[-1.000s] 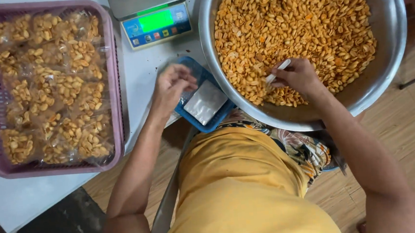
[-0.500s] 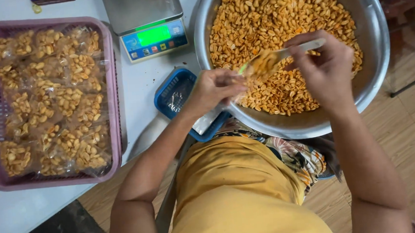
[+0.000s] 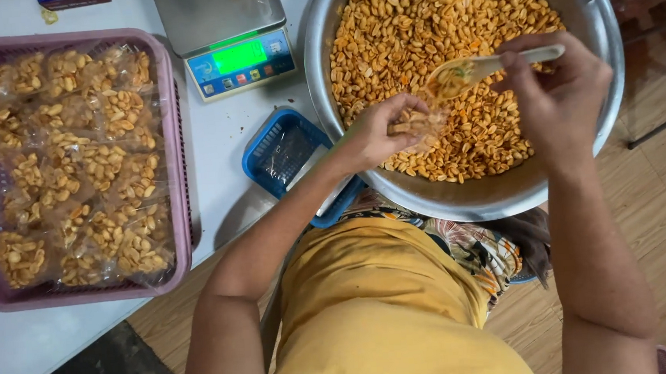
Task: Manually filling small plastic bags with snacks from a large bowl using a spoon and placing them into a basket.
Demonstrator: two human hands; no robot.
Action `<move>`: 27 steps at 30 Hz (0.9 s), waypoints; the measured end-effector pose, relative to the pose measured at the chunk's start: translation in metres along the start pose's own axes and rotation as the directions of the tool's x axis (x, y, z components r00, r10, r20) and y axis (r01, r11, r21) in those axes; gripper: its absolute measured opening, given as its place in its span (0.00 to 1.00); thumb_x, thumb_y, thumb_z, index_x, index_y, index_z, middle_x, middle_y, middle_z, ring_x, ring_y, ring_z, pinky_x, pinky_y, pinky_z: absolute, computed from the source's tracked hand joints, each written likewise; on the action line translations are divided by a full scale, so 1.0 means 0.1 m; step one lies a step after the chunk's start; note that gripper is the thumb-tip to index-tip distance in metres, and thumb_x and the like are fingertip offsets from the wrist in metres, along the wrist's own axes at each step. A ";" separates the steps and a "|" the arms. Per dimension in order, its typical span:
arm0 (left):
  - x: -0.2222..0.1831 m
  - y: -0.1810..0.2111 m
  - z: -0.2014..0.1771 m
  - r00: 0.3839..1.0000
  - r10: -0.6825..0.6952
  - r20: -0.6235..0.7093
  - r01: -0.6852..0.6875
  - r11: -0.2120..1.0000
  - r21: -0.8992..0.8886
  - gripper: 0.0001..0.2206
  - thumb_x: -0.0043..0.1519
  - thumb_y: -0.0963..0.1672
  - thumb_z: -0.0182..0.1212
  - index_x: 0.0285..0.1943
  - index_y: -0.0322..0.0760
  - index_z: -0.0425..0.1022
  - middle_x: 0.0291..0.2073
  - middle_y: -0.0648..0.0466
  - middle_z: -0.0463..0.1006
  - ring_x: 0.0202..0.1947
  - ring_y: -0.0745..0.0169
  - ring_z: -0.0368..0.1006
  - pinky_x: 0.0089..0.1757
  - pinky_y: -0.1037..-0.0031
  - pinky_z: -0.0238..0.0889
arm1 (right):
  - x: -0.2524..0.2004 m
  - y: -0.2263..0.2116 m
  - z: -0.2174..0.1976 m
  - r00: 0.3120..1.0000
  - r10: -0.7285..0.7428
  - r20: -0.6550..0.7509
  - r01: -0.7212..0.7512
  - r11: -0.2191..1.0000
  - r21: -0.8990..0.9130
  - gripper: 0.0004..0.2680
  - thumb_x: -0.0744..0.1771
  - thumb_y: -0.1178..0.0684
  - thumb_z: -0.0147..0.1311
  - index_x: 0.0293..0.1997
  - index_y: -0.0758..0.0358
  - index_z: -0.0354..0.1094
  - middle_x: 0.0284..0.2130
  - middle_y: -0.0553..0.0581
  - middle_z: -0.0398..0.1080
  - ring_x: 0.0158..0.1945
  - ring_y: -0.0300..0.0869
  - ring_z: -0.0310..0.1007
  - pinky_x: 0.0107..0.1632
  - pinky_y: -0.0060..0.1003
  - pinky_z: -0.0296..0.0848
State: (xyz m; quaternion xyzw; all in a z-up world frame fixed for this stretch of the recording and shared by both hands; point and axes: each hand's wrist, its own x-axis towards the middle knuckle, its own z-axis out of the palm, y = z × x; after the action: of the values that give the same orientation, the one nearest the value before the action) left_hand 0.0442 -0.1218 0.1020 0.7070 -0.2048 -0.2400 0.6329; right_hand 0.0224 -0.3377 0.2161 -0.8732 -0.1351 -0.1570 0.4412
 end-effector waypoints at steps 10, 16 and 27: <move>-0.09 -0.11 0.05 1.000 -0.018 0.005 0.019 0.986 -0.168 0.18 0.61 0.42 0.62 0.59 0.35 0.68 0.60 0.40 0.72 0.58 0.44 0.76 0.52 0.59 0.78 | -0.02 0.31 0.02 0.918 0.394 -0.037 -0.363 0.875 0.322 0.02 0.73 0.58 0.56 0.46 0.63 0.70 0.44 0.56 0.71 0.44 0.40 0.76 0.41 0.29 0.87; -0.07 -0.05 0.09 0.991 -0.091 0.102 0.115 0.958 -0.264 0.24 0.60 0.42 0.63 0.65 0.34 0.64 0.53 0.38 0.78 0.47 0.45 0.82 0.44 0.65 0.83 | -0.01 0.32 0.05 0.948 0.316 0.025 -0.309 0.902 0.302 0.02 0.75 0.63 0.56 0.47 0.71 0.70 0.41 0.61 0.72 0.41 0.43 0.77 0.42 0.31 0.86; 0.27 0.11 -1.35 0.723 0.364 -0.587 -0.406 0.912 0.066 0.10 0.63 0.50 0.61 0.42 0.44 0.78 0.35 0.58 0.83 0.35 0.68 0.81 0.38 0.80 0.74 | -0.19 0.85 0.03 0.896 0.443 0.008 -0.441 0.889 0.122 0.02 0.74 0.62 0.57 0.46 0.66 0.73 0.36 0.58 0.73 0.41 0.43 0.79 0.42 0.33 0.87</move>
State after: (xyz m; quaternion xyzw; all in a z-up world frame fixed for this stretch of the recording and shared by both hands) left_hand 0.1466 -0.0313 0.1221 0.6662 -0.1330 0.1205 0.7239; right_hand 0.0371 -0.3858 0.1445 -0.8511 0.0622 -0.0528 0.5186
